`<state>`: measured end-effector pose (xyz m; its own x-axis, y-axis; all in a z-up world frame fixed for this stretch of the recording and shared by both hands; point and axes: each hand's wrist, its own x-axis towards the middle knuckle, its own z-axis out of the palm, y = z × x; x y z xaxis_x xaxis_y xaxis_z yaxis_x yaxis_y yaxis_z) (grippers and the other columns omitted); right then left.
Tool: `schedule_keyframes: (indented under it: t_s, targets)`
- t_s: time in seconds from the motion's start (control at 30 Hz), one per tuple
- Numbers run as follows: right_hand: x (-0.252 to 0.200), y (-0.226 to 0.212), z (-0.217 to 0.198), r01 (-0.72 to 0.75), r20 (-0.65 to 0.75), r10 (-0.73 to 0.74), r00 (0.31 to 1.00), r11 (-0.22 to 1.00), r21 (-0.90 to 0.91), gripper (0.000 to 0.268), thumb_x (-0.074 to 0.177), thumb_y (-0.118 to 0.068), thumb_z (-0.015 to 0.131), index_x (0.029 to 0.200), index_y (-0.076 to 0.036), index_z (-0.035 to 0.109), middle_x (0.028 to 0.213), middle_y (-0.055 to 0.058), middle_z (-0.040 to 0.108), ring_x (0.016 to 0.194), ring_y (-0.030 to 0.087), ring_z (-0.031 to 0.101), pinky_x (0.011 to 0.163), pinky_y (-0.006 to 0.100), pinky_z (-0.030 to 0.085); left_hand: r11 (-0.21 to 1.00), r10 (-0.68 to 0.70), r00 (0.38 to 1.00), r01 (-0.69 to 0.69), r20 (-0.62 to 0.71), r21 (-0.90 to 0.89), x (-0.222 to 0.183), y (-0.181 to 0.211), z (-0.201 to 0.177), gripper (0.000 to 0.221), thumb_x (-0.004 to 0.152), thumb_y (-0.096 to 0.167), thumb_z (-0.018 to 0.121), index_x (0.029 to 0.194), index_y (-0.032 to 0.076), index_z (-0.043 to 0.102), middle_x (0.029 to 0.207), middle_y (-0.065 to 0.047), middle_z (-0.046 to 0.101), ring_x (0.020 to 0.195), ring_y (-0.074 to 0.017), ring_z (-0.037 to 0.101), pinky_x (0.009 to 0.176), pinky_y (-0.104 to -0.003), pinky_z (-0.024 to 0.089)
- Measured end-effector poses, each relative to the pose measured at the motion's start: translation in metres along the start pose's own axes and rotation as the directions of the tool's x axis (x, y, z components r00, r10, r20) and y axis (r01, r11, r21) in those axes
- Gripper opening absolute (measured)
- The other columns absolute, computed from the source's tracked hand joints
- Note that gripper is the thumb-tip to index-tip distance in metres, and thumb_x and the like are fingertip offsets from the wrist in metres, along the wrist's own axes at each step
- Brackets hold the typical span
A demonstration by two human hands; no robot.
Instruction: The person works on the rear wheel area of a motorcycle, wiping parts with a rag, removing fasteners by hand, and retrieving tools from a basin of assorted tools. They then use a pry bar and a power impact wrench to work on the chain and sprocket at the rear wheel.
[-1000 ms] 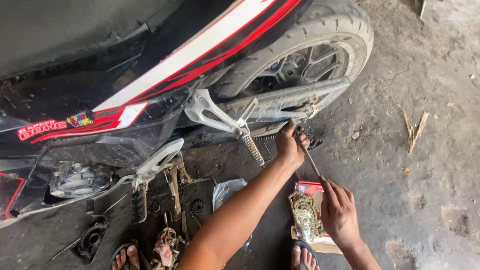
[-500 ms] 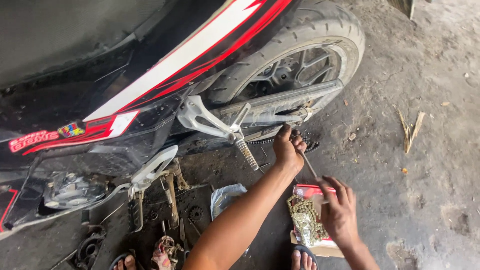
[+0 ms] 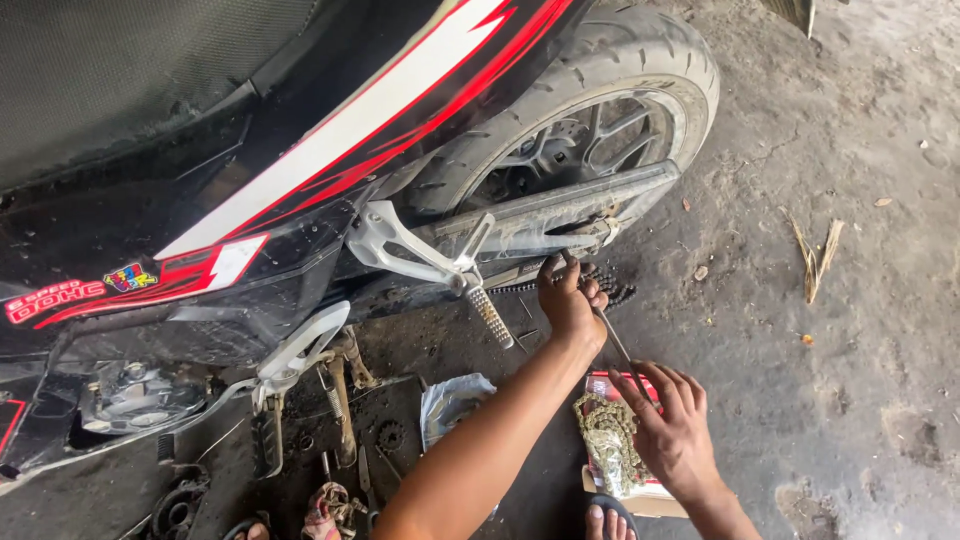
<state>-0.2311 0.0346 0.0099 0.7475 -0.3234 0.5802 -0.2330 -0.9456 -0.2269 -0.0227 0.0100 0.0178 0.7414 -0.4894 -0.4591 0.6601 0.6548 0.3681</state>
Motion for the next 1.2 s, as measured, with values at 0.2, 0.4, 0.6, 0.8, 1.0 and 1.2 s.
schedule_keyframes:
  t_s: [0.2, 0.4, 0.6, 0.8, 1.0, 1.2]
  targets:
    - [0.0, -0.023, -0.01, -0.583, 0.245, 0.844, 0.478, 0.096, 0.807, 0.065, 0.093, 0.006, 0.042, 0.157, 0.001, 0.034, 0.147, 0.019, 0.05, 0.123, 0.025, 0.049, 0.101, 0.037, 0.042, 0.999, 0.02, 0.998, -0.022, -0.051, -0.042, -0.005, 0.003, 0.007, 0.042, 0.097, 0.008, 0.061, 0.134, 0.024, 0.048, 0.094, -0.007, 0.062, 0.055, -0.0082, 0.043, 0.043, -0.021, 0.029]
    - [0.007, -0.011, -0.012, -0.774, 0.404, 0.669, 0.624, 0.457, 0.438, 0.07, 0.088, -0.003, 0.066, 0.154, -0.018, 0.051, 0.079, 0.006, 0.073, 0.055, 0.013, 0.053, 0.05, 0.028, 0.044, 0.998, 0.061, 0.997, -0.061, -0.048, 0.0, 0.0, -0.002, 0.002, 0.032, 0.096, 0.009, 0.066, 0.124, 0.016, 0.051, 0.09, -0.004, 0.062, 0.054, -0.0088, 0.048, 0.038, -0.022, 0.036]
    - [0.0, -0.022, -0.001, -0.365, -0.101, 0.432, 0.896, 0.848, 0.384, 0.078, 0.076, 0.016, 0.053, 0.153, 0.004, 0.04, 0.143, 0.025, 0.047, 0.128, 0.037, 0.053, 0.109, 0.044, 0.045, 0.999, -0.037, 0.999, 0.037, 0.009, -0.037, 0.01, -0.002, -0.004, 0.001, 0.101, 0.01, 0.063, 0.1, 0.011, 0.063, 0.081, -0.002, 0.062, 0.052, -0.0058, 0.045, 0.04, -0.021, 0.032]
    - [-0.025, -0.009, 0.008, -0.206, 0.638, 0.35, 0.685, -0.748, 0.631, 0.081, 0.11, -0.07, 0.034, 0.097, -0.003, 0.078, 0.13, 0.029, 0.067, 0.097, 0.037, 0.066, 0.082, 0.05, 0.051, 0.999, -0.023, 0.999, 0.025, 0.047, -0.038, 0.005, 0.002, -0.001, 0.006, 0.102, 0.013, 0.062, 0.097, 0.012, 0.058, 0.076, -0.001, 0.058, 0.05, -0.0056, 0.043, 0.04, -0.021, 0.031]
    - [0.001, 0.005, -0.005, 0.061, 0.053, -0.059, 0.997, 0.997, -0.037, 0.069, 0.074, 0.002, 0.062, 0.136, -0.027, 0.065, 0.146, 0.008, 0.056, 0.135, 0.024, 0.05, 0.119, 0.046, 0.039, 0.999, -0.023, 0.999, 0.022, 0.035, 0.036, 0.007, 0.001, -0.004, 0.01, 0.102, 0.016, 0.063, 0.093, 0.013, 0.06, 0.077, 0.0, 0.059, 0.05, -0.0065, 0.041, 0.041, -0.022, 0.03]
    - [-0.034, 0.016, 0.018, -0.363, 0.583, 0.683, 0.44, -0.459, 0.811, 0.036, 0.116, -0.036, 0.04, 0.115, -0.006, 0.061, 0.093, 0.012, 0.069, 0.071, 0.02, 0.063, 0.056, 0.034, 0.046, 0.999, -0.042, 0.995, 0.044, 0.086, -0.029, 0.012, -0.004, -0.009, 0.004, 0.104, 0.013, 0.059, 0.1, 0.014, 0.058, 0.08, -0.001, 0.06, 0.05, -0.0062, 0.042, 0.042, -0.022, 0.03]
